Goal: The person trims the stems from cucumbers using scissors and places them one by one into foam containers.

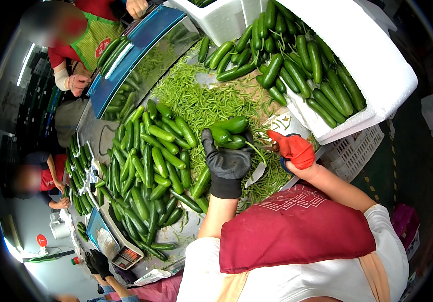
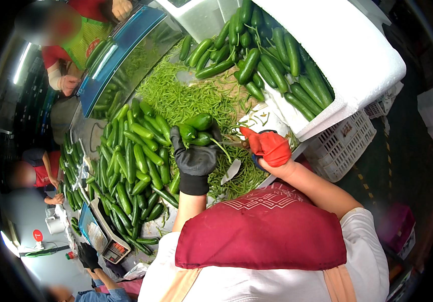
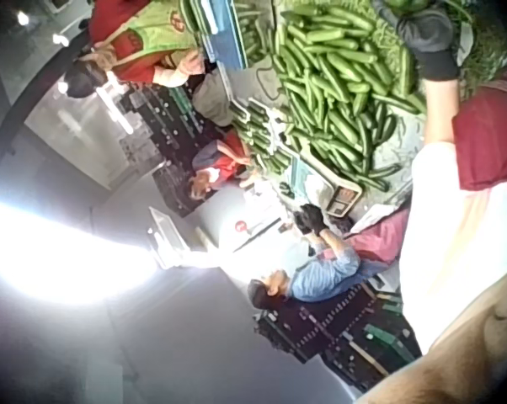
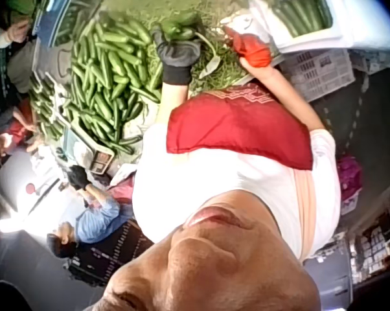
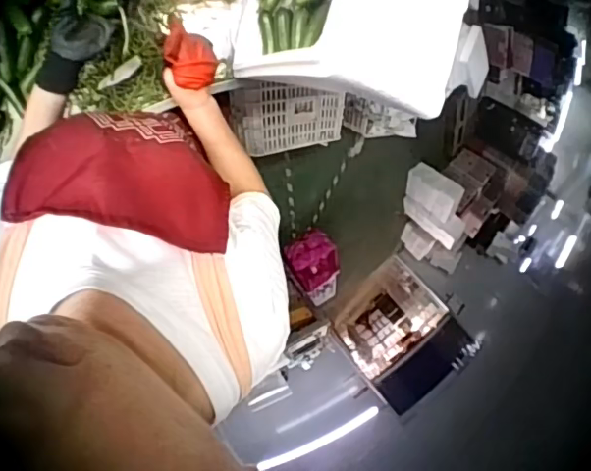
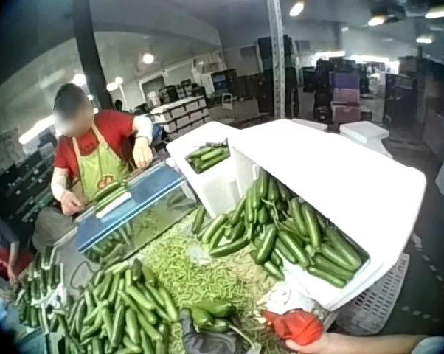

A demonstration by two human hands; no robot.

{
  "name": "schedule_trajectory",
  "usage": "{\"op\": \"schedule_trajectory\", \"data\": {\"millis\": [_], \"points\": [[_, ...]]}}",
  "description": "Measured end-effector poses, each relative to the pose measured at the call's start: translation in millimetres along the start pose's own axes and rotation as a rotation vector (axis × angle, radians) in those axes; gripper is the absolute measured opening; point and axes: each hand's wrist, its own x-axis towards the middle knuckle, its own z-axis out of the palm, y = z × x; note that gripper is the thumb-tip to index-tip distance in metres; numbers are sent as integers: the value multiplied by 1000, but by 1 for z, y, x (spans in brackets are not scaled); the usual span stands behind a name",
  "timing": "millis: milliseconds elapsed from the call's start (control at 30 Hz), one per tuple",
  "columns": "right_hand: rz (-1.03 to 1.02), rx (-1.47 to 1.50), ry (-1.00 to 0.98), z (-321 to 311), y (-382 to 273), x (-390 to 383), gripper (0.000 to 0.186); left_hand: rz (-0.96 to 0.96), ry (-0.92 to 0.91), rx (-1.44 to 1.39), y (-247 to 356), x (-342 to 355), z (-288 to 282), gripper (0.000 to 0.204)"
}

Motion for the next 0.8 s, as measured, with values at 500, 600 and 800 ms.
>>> {"op": "schedule_trajectory", "data": {"millis": [500, 600, 800], "points": [[542, 769, -196, 10, -9, -9, 39, 184, -190, 143, 45, -13, 8, 47], [722, 999, -115, -3, -19, -9, 41, 508, -240, 304, 145, -38, 0, 59], [775, 925, -76, -6, -14, -24, 35, 302, -631, 273, 154, -29, 36, 66]]}}
